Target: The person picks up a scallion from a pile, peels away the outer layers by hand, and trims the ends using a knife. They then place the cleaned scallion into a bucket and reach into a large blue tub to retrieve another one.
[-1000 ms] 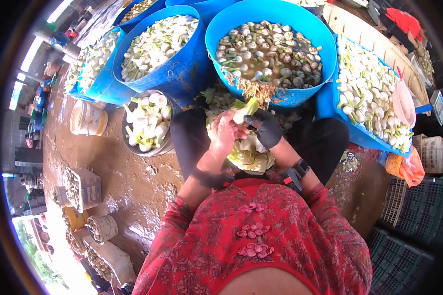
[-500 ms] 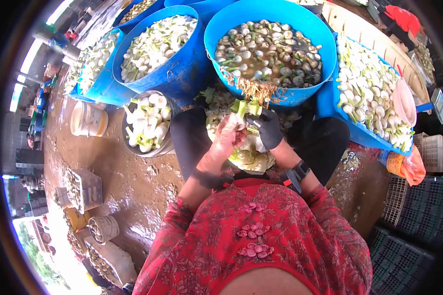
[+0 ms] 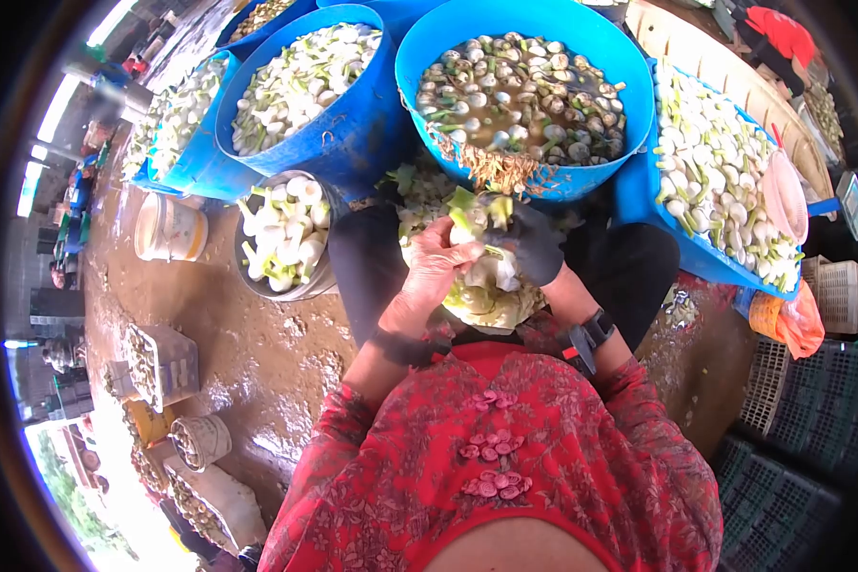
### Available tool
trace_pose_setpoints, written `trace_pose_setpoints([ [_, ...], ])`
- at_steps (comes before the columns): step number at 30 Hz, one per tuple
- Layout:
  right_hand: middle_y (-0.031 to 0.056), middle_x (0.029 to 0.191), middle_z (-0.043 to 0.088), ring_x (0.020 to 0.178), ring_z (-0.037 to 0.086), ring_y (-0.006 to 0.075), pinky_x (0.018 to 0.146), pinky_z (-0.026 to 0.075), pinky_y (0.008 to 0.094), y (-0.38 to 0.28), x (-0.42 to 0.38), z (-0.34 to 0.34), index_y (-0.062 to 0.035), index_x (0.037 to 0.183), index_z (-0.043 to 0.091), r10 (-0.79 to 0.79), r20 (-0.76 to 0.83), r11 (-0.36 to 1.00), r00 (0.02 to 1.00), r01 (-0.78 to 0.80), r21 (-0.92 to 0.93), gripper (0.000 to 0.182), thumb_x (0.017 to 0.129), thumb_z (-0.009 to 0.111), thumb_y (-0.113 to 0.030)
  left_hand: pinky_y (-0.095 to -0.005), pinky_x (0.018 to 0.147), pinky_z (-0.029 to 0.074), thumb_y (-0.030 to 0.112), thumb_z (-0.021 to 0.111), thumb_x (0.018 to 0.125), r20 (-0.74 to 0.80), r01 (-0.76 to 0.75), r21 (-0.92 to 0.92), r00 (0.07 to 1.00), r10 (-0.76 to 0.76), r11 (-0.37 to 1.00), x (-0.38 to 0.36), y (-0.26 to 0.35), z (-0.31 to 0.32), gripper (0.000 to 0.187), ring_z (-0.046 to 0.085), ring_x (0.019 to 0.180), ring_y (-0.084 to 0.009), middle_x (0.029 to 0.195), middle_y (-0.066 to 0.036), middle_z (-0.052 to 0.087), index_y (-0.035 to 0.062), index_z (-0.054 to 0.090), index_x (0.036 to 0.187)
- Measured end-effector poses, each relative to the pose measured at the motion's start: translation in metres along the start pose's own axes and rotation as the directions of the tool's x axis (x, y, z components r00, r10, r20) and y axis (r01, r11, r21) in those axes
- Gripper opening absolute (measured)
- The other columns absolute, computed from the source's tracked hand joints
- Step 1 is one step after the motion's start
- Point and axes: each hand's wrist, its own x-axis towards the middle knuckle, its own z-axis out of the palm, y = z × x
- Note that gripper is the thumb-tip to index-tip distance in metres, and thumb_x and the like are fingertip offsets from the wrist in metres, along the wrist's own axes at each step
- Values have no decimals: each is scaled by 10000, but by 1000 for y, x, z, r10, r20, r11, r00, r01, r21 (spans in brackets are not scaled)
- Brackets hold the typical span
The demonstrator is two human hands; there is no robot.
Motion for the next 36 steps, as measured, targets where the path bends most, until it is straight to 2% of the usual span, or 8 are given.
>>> trace_pose_setpoints([
  [1, 70, 864, 629, 765, 592, 153, 716, 459, 271, -2, -2, 6, 3, 972, 590, 89, 51, 974, 995, -97, 206, 298, 678, 640, 4, -210, 504, 406, 12, 738, 654, -38, -33, 160, 998, 39, 987, 1, -1, 1, 509, 523, 623, -79, 813, -40, 584, -34, 477, 1089],
  [4, 94, 819, 620, 742, 589, 159, 704, 454, 275, 9, 2, 3, -3, 888, 617, -43, 61, 999, 997, 43, -3, 234, 657, 638, 20, -205, 508, 419, -10, 738, 639, -76, -9, 219, 997, 27, 976, -2, 2, 7, 483, 534, 606, -89, 807, -47, 584, -29, 485, 1051],
  [9, 88, 758, 610, 720, 572, 136, 662, 442, 262, 6, 0, 6, 1, 842, 616, 6, -15, 994, 1000, -8, -109, 146, 697, 610, 7, -199, 512, 424, -45, 713, 629, 21, 6, 47, 1000, -7, 999, -3, -1, 1, 394, 540, 608, -95, 774, -40, 590, 5, 527, 973],
  [19, 36, 729, 592, 664, 470, 89, 609, 403, 275, 19, 10, 8, 9, 857, 583, 129, -210, 986, 969, -103, 127, 123, 777, 610, -79, -204, 487, 415, -31, 671, 661, 87, 57, -198, 995, -40, 979, -9, 6, 6, 456, 544, 609, -112, 822, -55, 591, 1, 495, 1081],
  [26, 42, 749, 592, 726, 519, 90, 678, 434, 251, -6, 7, 12, 8, 866, 594, 61, -71, 984, 996, -48, 172, 178, 710, 664, -41, -202, 526, 419, -47, 689, 612, -77, -5, 94, 997, 13, 996, -9, 7, 9, 510, 518, 634, -92, 817, -21, 550, -11, 490, 1080],
  [28, 44, 724, 597, 681, 518, 91, 637, 438, 259, 1, 6, 12, 11, 840, 600, 79, 43, 996, 996, -78, -31, 138, 717, 649, -28, -210, 578, 443, -44, 700, 587, -81, -104, 304, 988, 135, 947, -8, 1, 8, 492, 532, 678, -95, 844, -16, 549, -5, 521, 1045],
  [32, 51, 668, 597, 646, 510, 87, 603, 429, 260, 9, 4, 10, 13, 826, 606, 166, -114, 977, 979, -179, -116, 101, 738, 626, -32, -250, 712, 454, -49, 719, 579, 77, -127, 123, 990, 118, 984, -9, 1, 3, 528, 536, 830, -97, 932, -11, 569, 14, 529, 1067],
  [36, 19, 720, 596, 665, 512, 84, 605, 428, 257, 11, 2, 13, 8, 838, 604, 139, -131, 989, 982, -132, 63, 97, 771, 606, -61, -270, 728, 449, -11, 689, 665, 30, -75, 69, 997, 73, 995, -10, 4, 4, 456, 535, 869, -100, 967, -8, 578, 34, 530, 1090],
])
